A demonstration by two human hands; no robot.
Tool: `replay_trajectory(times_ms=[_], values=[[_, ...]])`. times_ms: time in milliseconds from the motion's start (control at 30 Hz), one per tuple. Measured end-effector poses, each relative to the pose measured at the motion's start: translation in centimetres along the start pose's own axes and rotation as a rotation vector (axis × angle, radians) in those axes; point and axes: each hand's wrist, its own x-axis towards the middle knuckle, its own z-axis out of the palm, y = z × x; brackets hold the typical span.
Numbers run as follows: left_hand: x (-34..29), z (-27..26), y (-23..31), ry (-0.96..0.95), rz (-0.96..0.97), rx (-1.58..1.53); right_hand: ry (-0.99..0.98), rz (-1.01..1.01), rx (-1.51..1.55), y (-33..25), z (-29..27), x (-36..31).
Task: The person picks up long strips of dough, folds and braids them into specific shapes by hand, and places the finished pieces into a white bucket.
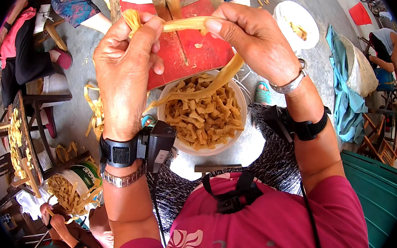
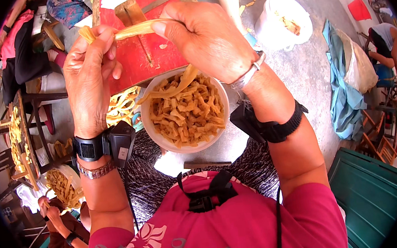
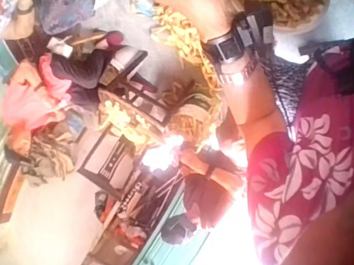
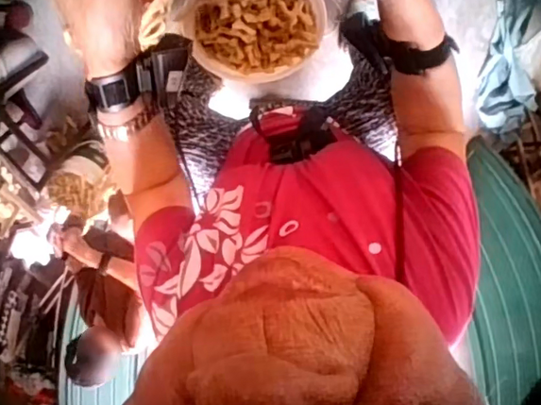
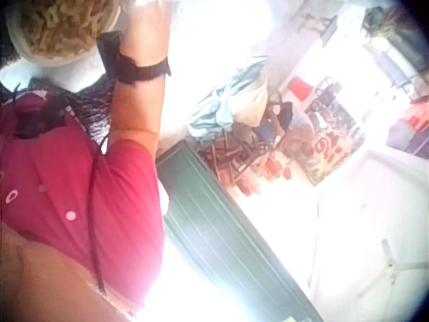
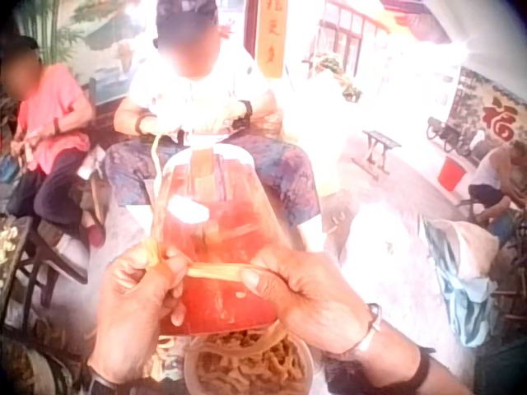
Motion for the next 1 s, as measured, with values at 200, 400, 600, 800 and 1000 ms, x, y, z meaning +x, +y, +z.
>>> replay_trajectory(times_ms=[200,400,600,800,1000], values=[[1.0,-0.4,-2.5,0.076,0.144,0.357,-0.005,-0.029,-0.232,1.8,1.6,0.5],[0.3,-0.5,-4.6,0.163,0.376,0.707,-0.069,0.025,-0.259,2.9,2.1,-1.7],[-3.8,-1.2,-1.3,-0.144,0.04,0.402,-0.039,0.206,0.403,1.0,0.2,-2.9],[-6.0,-1.6,-3.2,-0.682,-0.234,0.739,-0.067,0.217,0.758,-1.1,-0.3,-4.5],[-7.4,0.2,-3.5,-0.403,-0.655,-0.079,-0.134,0.097,1.022,-2.6,2.5,-7.1]])
